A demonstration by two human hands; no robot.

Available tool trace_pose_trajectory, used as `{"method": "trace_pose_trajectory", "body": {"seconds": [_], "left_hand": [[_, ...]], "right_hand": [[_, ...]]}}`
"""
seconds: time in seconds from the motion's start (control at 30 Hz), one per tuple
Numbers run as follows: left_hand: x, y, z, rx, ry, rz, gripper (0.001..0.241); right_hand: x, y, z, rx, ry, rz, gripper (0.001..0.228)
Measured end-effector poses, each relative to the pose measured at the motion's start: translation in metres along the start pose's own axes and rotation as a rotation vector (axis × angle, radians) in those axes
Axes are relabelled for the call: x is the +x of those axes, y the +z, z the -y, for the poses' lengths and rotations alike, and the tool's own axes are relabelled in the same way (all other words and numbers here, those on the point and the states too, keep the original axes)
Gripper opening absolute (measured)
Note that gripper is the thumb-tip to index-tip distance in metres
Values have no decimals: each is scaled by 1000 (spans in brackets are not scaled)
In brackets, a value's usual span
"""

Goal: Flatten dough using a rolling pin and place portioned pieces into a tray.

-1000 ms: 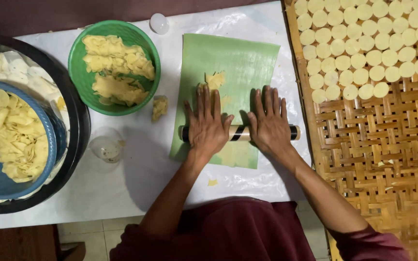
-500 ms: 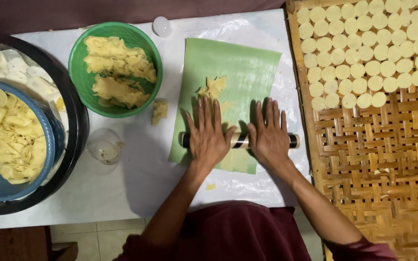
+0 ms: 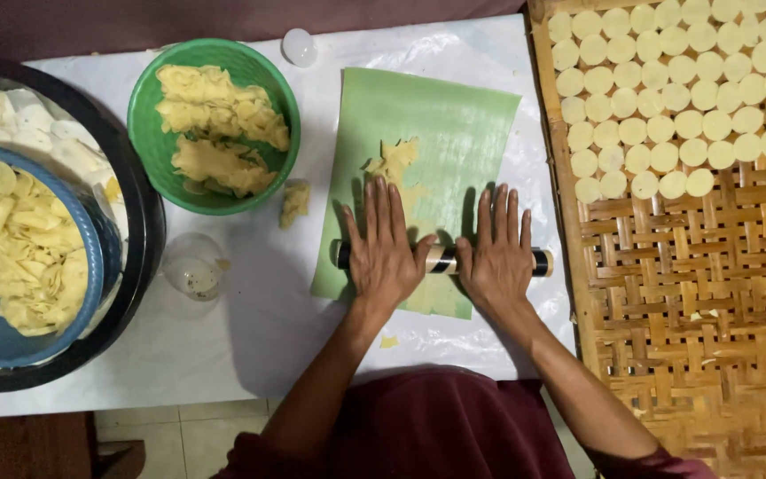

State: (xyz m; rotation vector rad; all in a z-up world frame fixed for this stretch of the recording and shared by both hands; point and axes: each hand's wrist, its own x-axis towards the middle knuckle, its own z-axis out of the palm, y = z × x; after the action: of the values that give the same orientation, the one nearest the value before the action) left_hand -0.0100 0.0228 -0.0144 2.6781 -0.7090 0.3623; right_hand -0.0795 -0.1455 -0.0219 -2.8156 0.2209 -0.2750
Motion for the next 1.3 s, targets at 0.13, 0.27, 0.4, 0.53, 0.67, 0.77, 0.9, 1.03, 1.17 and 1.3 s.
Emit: {"method": "trace_pose_trajectory", "body": {"seconds": [0.13, 0.27, 0.4, 0.53, 0.67, 0.77, 0.9, 1.03, 1.17, 1.3], "left_hand": [[-51, -22, -12, -92, -24, 69, 88], [-75, -26, -11, -67, 0, 101, 89], [-42, -22, -9, -65, -58, 94, 88], [-9, -12, -8, 13, -142, 39, 82], [-10, -17, -9, -34, -153, 34, 79], [-18, -23, -7, -34, -144, 53, 79], [-26, -22, -11, -49, -157, 71, 78], [-28, -19, -10, -17, -135, 72, 78], [-27, -18, -8, -22, -112, 83, 79], [-20, -24, -8, -57, -87, 64, 80]], "right_hand": [[-56, 5, 2, -26, -21, 44, 71], [-69, -4, 6, -38, -31, 100, 73], [-20, -9, 13, -8, 36, 149, 68], [63, -10, 30, 202, 29, 143, 54], [119, 45, 27, 207, -100, 145, 58], [136, 78, 17, 99, -187, 132, 40], [139, 87, 10, 67, -204, 85, 26], [131, 88, 13, 7, -248, 28, 29], [130, 80, 14, -37, -288, -21, 26], [129, 41, 15, -56, -304, 79, 39]]}}
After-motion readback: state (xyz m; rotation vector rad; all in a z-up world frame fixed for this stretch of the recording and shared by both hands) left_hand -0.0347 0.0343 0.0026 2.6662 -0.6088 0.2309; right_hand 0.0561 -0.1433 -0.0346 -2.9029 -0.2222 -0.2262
